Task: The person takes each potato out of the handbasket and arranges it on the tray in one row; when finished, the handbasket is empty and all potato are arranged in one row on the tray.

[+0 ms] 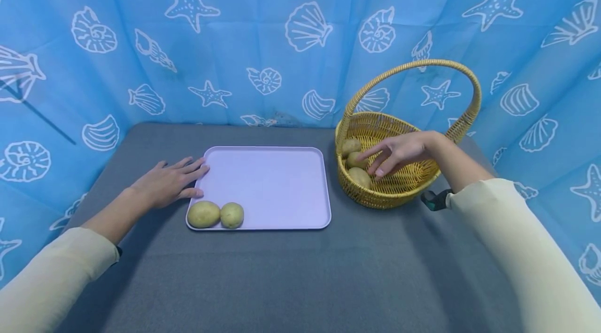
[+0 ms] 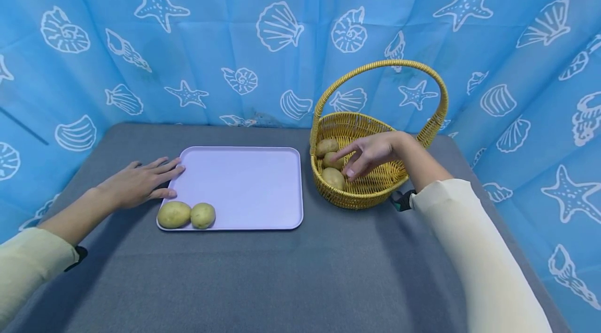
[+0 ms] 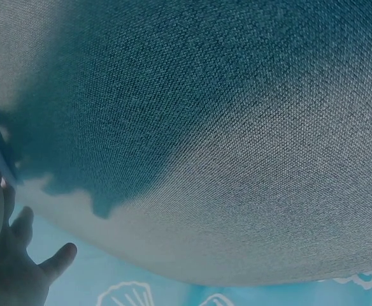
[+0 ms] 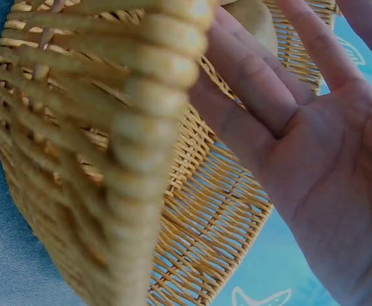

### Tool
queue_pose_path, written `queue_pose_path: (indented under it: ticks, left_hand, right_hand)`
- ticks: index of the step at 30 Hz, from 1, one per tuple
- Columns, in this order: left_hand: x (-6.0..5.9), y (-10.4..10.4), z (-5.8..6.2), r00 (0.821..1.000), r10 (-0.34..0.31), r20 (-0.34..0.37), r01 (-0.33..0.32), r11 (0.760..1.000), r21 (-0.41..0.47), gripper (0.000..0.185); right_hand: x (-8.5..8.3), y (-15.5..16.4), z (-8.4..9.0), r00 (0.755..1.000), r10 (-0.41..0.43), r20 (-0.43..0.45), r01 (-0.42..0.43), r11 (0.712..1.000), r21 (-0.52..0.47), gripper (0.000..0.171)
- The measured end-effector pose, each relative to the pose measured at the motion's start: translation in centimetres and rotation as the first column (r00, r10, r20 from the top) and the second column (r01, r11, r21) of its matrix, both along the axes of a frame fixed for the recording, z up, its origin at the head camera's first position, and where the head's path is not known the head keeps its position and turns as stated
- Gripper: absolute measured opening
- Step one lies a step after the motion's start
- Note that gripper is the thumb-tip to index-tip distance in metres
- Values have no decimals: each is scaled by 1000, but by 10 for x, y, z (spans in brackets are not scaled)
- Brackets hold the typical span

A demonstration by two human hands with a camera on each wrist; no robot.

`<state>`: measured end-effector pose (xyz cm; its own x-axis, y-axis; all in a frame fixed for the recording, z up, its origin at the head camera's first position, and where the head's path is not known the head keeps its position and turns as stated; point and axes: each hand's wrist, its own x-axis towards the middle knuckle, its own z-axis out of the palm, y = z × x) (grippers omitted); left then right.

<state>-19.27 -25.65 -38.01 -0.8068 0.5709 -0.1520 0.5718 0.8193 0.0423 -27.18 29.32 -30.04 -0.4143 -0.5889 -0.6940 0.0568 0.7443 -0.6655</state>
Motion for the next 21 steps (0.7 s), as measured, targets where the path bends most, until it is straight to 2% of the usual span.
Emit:
queue_pose_path:
  ticks: [5, 11, 16, 21]
  left_hand:
    - [0, 0, 1, 1000, -2, -1, 2, 1000, -11, 70]
    - [-3, -1, -2, 1000, 3, 5, -3, 1000, -22, 71]
    - [-3, -1, -2, 1000, 9, 14, -9, 1000, -28, 71]
    - [-3, 0, -2, 1000, 12, 19, -11, 1000, -25, 72]
  right_hand:
    - [-2, -8, -6, 999, 16, 27, -17, 999, 31, 72]
    - [-2, -19, -11, 998, 55, 31, -56, 998, 37, 76]
    - [-2, -25, -13, 998, 8, 67, -10, 999, 38, 72]
    - [-2, -27, -13, 999, -11, 46, 9, 998, 57, 68]
